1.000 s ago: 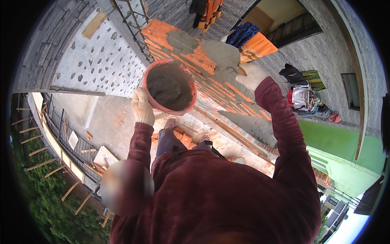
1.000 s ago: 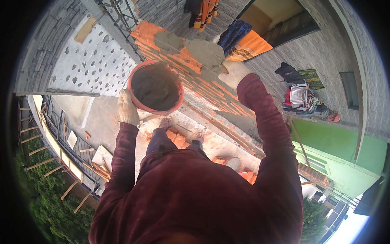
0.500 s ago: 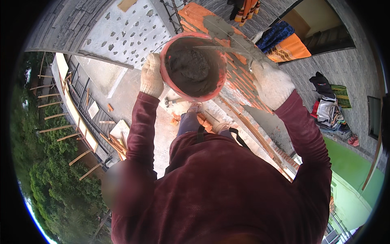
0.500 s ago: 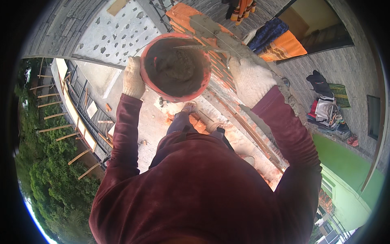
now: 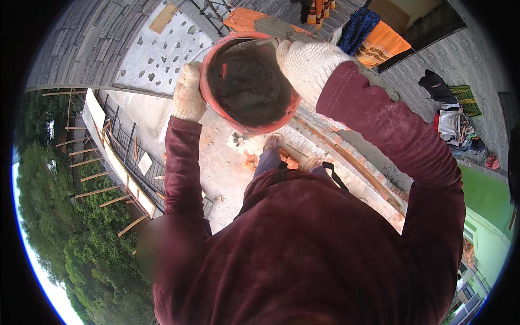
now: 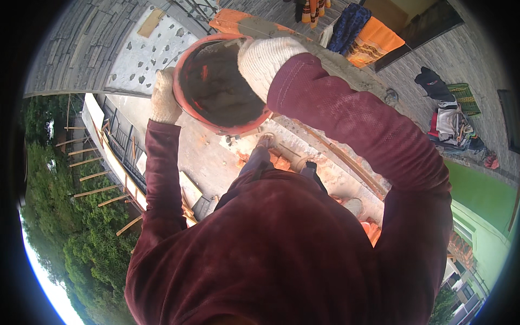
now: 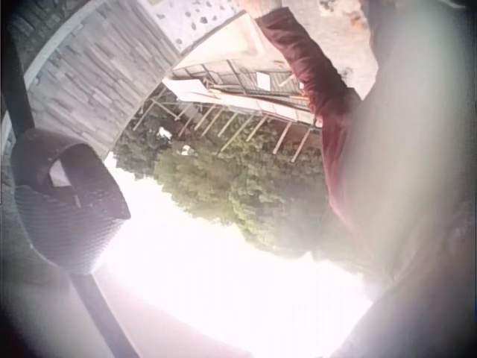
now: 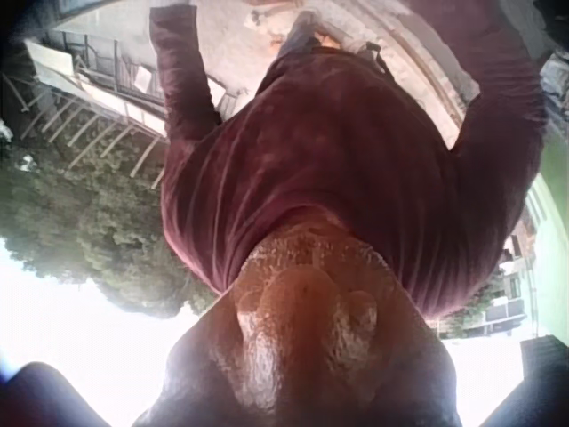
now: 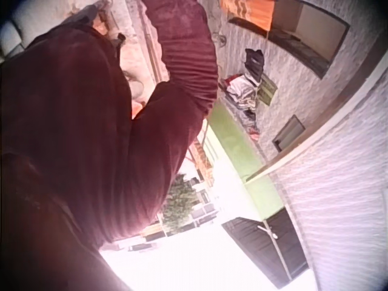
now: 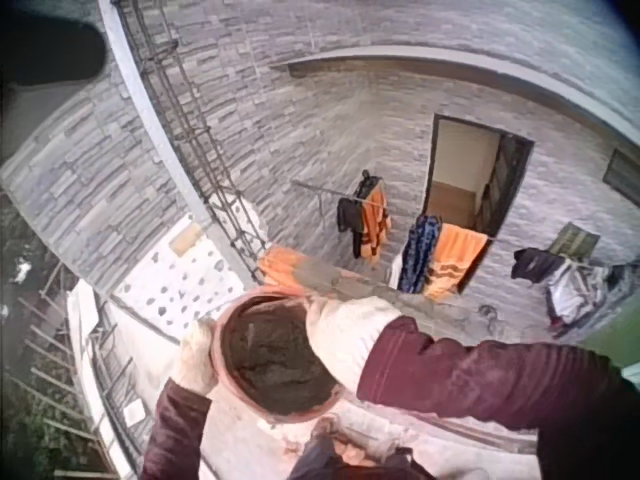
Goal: The person scoops mortar from a bucket with a trowel and spreads it on a brick wall. They then pick up a brick and place it onto the mortar bed, tapping it into position.
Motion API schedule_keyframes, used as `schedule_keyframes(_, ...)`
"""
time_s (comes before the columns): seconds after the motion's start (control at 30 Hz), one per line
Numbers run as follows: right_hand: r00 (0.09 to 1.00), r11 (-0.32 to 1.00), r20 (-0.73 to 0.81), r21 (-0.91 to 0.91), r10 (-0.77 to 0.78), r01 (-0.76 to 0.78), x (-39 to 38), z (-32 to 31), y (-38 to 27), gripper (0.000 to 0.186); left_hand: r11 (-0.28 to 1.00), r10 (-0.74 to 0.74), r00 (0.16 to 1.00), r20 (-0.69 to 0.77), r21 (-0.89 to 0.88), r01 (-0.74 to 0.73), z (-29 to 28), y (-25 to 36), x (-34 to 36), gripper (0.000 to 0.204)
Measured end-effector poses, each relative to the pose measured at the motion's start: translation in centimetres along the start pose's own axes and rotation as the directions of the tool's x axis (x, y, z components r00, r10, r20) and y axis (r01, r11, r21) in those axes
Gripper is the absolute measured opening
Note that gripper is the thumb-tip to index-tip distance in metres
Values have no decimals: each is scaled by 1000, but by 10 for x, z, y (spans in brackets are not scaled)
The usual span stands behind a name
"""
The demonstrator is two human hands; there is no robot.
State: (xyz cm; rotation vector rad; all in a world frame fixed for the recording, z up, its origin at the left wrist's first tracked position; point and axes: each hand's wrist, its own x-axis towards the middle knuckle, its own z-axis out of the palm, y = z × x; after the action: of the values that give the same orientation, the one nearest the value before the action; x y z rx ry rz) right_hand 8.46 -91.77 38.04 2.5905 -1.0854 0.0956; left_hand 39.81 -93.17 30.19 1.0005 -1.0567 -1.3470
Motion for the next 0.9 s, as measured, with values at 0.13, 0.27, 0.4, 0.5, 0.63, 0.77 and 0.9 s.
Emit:
schedule_keyframes(0.13, 998, 996, 38, -74, 56, -53, 1, 11, -46, 9, 1000, 0, 998, 63, -13, 1, 11, 11, 12, 55)
schedule_keyframes(0.27, 960, 986, 227, 44, -164, 158, -21, -13, -24, 28, 1000, -9, 1000, 18, -3, 9, -7, 13, -6, 56)
schedule_keyframes(0.4, 991, 995, 89, -11, -98, 100, -1, -18, -14, 35, 998, 49, 997, 62, 40, -51, -6, 11, -17, 56)
schedule_keyframes(0.5, 994, 995, 94, -79, -54, 62, -4, 1, -52, 19, 998, 61, 996, 62, -9, -61, 16, 24, -5, 56)
schedule_keyframes(0.63, 958, 963, 101, 52, -268, 264, -5, -24, -38, 20, 998, 19, 999, 28, 52, -20, -29, 23, -17, 53)
schedule_keyframes(0.77, 976, 991, 216, 135, -38, 8, 24, -25, -19, 13, 999, 47, 998, 30, -9, -47, -11, 21, -19, 50)
schedule_keyframes(0.9, 919, 986, 373, 151, -129, 77, -13, 9, -64, 24, 999, 41, 999, 18, -3, -41, -27, 11, -22, 54)
